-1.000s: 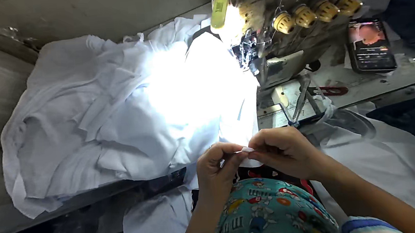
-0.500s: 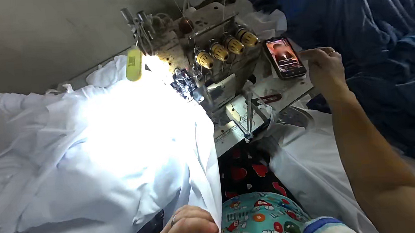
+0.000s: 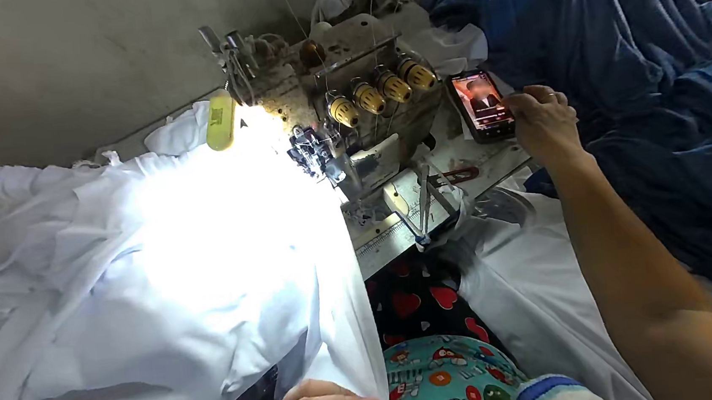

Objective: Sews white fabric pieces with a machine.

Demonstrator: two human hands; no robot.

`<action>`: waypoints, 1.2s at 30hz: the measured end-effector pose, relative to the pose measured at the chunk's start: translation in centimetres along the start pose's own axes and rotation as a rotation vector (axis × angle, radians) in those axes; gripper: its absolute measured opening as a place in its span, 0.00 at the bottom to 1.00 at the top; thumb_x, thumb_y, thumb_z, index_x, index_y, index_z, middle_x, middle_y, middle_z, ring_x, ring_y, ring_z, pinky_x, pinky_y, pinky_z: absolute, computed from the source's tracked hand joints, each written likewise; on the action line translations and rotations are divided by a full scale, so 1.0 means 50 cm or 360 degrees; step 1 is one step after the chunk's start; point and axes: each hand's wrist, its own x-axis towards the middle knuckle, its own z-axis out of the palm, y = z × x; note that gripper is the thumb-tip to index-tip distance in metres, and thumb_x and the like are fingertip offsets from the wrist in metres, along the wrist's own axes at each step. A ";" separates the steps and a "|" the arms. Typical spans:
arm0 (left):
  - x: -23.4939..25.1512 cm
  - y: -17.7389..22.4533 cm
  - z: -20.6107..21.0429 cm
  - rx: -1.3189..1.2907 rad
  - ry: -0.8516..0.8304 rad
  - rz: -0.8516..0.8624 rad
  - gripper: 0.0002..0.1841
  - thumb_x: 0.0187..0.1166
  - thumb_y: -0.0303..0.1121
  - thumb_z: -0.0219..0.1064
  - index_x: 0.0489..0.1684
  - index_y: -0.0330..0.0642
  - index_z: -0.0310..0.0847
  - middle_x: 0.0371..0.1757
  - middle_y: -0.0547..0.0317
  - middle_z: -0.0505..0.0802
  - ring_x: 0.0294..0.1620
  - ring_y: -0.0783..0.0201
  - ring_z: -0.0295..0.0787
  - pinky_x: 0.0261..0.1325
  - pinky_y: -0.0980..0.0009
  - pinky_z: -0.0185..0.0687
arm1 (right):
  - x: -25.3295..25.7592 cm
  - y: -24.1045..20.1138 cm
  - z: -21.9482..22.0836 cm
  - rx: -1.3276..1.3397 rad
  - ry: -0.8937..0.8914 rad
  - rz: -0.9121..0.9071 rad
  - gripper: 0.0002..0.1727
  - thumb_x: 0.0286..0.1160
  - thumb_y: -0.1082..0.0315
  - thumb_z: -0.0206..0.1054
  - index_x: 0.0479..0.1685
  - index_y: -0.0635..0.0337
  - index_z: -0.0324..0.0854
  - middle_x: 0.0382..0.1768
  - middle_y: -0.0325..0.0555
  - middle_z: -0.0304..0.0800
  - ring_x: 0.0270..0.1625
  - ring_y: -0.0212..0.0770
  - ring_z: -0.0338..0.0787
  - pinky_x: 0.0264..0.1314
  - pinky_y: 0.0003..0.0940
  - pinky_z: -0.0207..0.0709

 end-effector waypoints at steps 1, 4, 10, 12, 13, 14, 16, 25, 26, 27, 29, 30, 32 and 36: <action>0.004 0.004 0.000 0.0046 0.0010 0.0037 0.10 0.90 0.39 0.58 0.60 0.56 0.84 0.54 0.77 0.94 0.59 0.80 0.89 0.64 0.83 0.81 | -0.010 -0.017 -0.008 0.0097 0.0048 -0.0046 0.20 0.90 0.71 0.49 0.70 0.64 0.82 0.77 0.72 0.73 0.79 0.77 0.69 0.75 0.75 0.60; 0.019 0.015 0.006 0.0223 -0.0020 0.0136 0.09 0.91 0.40 0.57 0.55 0.53 0.82 0.51 0.76 0.93 0.56 0.82 0.88 0.62 0.86 0.78 | -0.092 -0.113 -0.028 0.0652 0.0008 -0.0237 0.19 0.90 0.68 0.52 0.68 0.72 0.77 0.61 0.67 0.84 0.61 0.60 0.86 0.63 0.56 0.80; 0.039 -0.035 0.074 0.0525 -0.0488 0.0197 0.07 0.85 0.35 0.65 0.39 0.44 0.85 0.40 0.60 0.93 0.43 0.70 0.87 0.49 0.81 0.79 | -0.299 -0.343 0.067 0.2270 -0.1645 -0.0107 0.42 0.72 0.26 0.60 0.63 0.59 0.72 0.42 0.29 0.90 0.43 0.25 0.90 0.44 0.25 0.85; 0.024 -0.068 0.091 0.0698 -0.0586 0.0264 0.07 0.83 0.34 0.67 0.36 0.45 0.88 0.39 0.60 0.94 0.40 0.67 0.88 0.44 0.79 0.80 | -0.313 -0.386 0.072 0.2365 -0.1607 -0.0045 0.40 0.71 0.39 0.70 0.67 0.64 0.66 0.49 0.32 0.86 0.51 0.22 0.88 0.56 0.23 0.84; 0.017 -0.078 0.094 0.0747 -0.0607 0.0294 0.06 0.83 0.33 0.68 0.36 0.45 0.88 0.38 0.60 0.94 0.39 0.66 0.88 0.43 0.79 0.80 | -0.310 -0.401 0.073 0.2369 -0.1505 -0.0029 0.31 0.75 0.51 0.70 0.64 0.65 0.67 0.48 0.33 0.88 0.50 0.22 0.89 0.57 0.23 0.84; 0.012 -0.084 0.096 0.0785 -0.0623 0.0315 0.06 0.83 0.33 0.68 0.35 0.46 0.88 0.38 0.60 0.94 0.38 0.66 0.88 0.42 0.79 0.80 | -0.304 -0.412 0.076 0.2360 -0.1391 0.0005 0.20 0.77 0.63 0.68 0.60 0.64 0.70 0.44 0.36 0.90 0.46 0.24 0.91 0.53 0.24 0.86; 0.008 -0.091 0.097 0.0825 -0.0637 0.0329 0.06 0.83 0.32 0.67 0.36 0.46 0.89 0.37 0.60 0.95 0.38 0.66 0.89 0.41 0.78 0.80 | -0.291 -0.415 0.087 0.2299 -0.1247 0.0042 0.11 0.79 0.75 0.58 0.57 0.63 0.73 0.38 0.38 0.90 0.38 0.27 0.91 0.45 0.25 0.87; 0.084 -0.135 0.044 0.1163 -0.0641 0.0407 0.08 0.83 0.29 0.63 0.37 0.49 0.88 0.37 0.62 0.94 0.31 0.64 0.86 0.30 0.73 0.77 | -0.275 -0.400 0.094 0.2134 -0.1160 -0.0158 0.17 0.80 0.76 0.57 0.67 0.67 0.72 0.34 0.31 0.87 0.34 0.21 0.87 0.40 0.17 0.83; 0.099 -0.136 0.035 0.1203 -0.0649 0.0423 0.09 0.84 0.29 0.62 0.37 0.49 0.88 0.36 0.62 0.93 0.31 0.65 0.85 0.30 0.74 0.76 | -0.276 -0.399 0.097 0.2146 -0.1159 -0.0183 0.17 0.79 0.77 0.58 0.66 0.67 0.72 0.35 0.32 0.88 0.35 0.21 0.88 0.41 0.17 0.83; 0.115 -0.137 0.026 0.1250 -0.0658 0.0450 0.09 0.84 0.28 0.61 0.36 0.48 0.88 0.35 0.62 0.92 0.29 0.65 0.84 0.29 0.74 0.75 | -0.277 -0.397 0.098 0.2162 -0.1157 -0.0201 0.17 0.79 0.77 0.60 0.65 0.67 0.74 0.36 0.32 0.90 0.36 0.21 0.89 0.42 0.18 0.84; 0.147 -0.140 0.010 0.1348 -0.0663 0.0525 0.10 0.81 0.25 0.61 0.34 0.48 0.88 0.34 0.62 0.92 0.29 0.65 0.83 0.29 0.74 0.74 | -0.280 -0.393 0.099 0.2196 -0.1151 -0.0208 0.13 0.76 0.75 0.65 0.58 0.63 0.77 0.35 0.30 0.91 0.36 0.21 0.89 0.41 0.17 0.84; 0.161 -0.142 0.002 0.1394 -0.0659 0.0556 0.10 0.81 0.25 0.62 0.34 0.48 0.88 0.34 0.62 0.92 0.30 0.65 0.84 0.31 0.75 0.75 | -0.282 -0.390 0.099 0.2219 -0.1150 -0.0193 0.12 0.74 0.74 0.68 0.55 0.61 0.79 0.33 0.29 0.92 0.35 0.21 0.90 0.40 0.17 0.84; 0.187 -0.146 -0.010 0.1491 -0.0635 0.0636 0.10 0.79 0.24 0.62 0.33 0.47 0.89 0.36 0.62 0.93 0.34 0.66 0.88 0.36 0.77 0.81 | -0.286 -0.385 0.101 0.2272 -0.1117 -0.0142 0.13 0.70 0.73 0.72 0.52 0.58 0.78 0.31 0.27 0.92 0.33 0.20 0.90 0.38 0.17 0.84; 0.236 -0.154 -0.028 0.1591 -0.0541 0.0661 0.07 0.84 0.28 0.61 0.39 0.46 0.85 0.32 0.61 0.91 0.28 0.65 0.87 0.30 0.75 0.79 | -0.265 -0.392 0.115 0.2326 -0.0820 -0.0258 0.13 0.66 0.77 0.72 0.44 0.52 0.78 0.32 0.23 0.88 0.32 0.17 0.87 0.37 0.14 0.83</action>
